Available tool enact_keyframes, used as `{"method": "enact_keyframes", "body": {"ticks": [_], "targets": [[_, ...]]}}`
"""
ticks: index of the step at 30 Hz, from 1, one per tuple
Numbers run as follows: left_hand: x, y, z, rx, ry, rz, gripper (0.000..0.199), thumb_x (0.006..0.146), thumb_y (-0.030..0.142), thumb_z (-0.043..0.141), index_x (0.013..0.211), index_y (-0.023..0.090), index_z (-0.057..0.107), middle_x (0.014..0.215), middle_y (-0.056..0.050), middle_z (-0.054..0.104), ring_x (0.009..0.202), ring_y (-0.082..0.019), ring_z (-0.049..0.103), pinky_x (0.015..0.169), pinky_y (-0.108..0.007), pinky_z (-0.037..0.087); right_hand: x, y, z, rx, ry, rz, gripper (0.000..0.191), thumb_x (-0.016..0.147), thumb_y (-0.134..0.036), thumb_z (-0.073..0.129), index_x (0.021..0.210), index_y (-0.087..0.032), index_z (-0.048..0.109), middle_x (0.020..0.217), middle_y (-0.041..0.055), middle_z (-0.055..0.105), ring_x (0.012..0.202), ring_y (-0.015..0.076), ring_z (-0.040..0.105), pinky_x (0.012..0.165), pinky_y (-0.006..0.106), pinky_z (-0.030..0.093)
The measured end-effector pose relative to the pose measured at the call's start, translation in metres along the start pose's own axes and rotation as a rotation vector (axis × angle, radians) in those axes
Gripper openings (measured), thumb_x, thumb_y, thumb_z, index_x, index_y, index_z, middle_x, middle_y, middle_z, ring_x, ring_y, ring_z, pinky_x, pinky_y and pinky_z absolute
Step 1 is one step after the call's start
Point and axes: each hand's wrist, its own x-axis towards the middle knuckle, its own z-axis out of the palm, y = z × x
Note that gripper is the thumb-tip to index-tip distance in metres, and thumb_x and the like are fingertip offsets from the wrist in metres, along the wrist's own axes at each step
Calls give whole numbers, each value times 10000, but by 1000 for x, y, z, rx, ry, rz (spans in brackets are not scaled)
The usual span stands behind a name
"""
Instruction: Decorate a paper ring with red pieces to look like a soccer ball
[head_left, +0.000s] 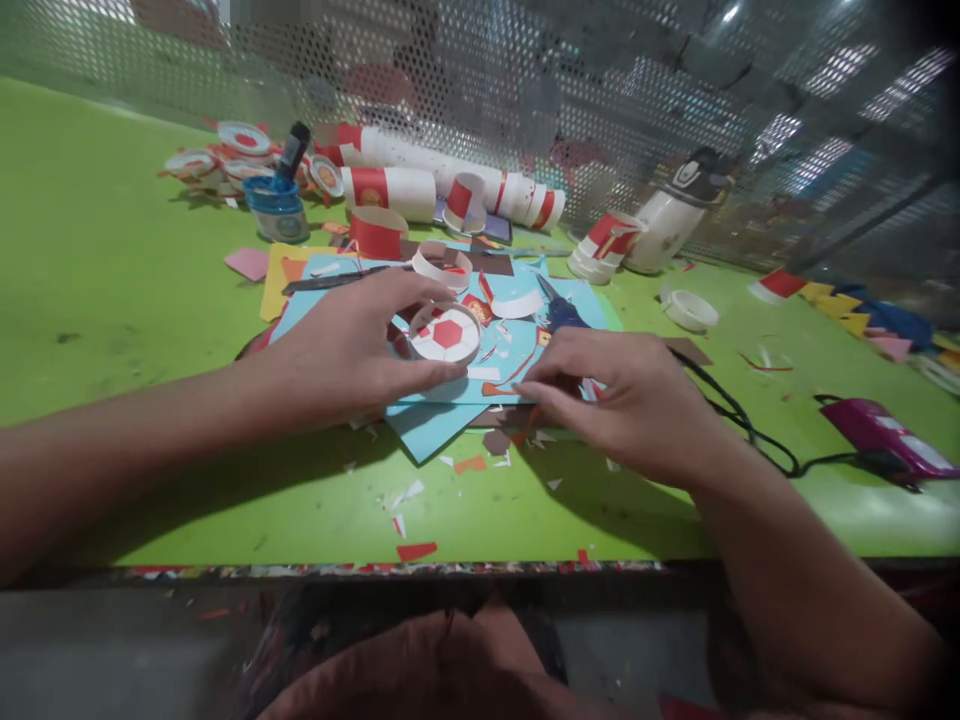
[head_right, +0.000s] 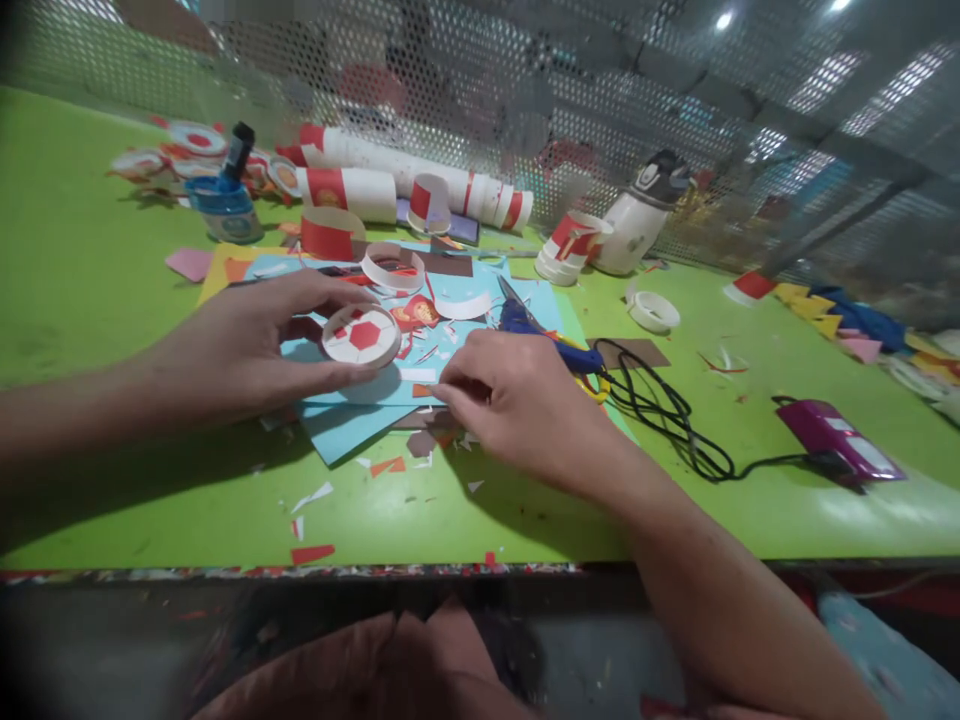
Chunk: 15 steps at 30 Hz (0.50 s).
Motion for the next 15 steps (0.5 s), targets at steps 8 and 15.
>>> {"method": "enact_keyframes", "body": {"ticks": [8, 15], "targets": [[-1, 3, 3, 8, -40, -36, 473, 767, 450, 648, 1162, 190, 637, 1138, -85, 658, 1001, -274, 612, 815, -383, 523, -4, 3, -5, -21, -217, -105, 190, 892, -172, 576, 782, -190, 730, 714, 33, 670, 634, 152, 587, 583, 276, 391], [1, -1, 5, 56, -24, -15, 523, 711, 435, 679, 1165, 176, 653, 1133, -89, 666, 1007, -279, 616, 815, -384, 502, -6, -6, -3, 82, -229, -156, 211, 905, -206, 555, 786, -209, 730, 689, 34, 661, 619, 166, 587, 578, 297, 401]]}}
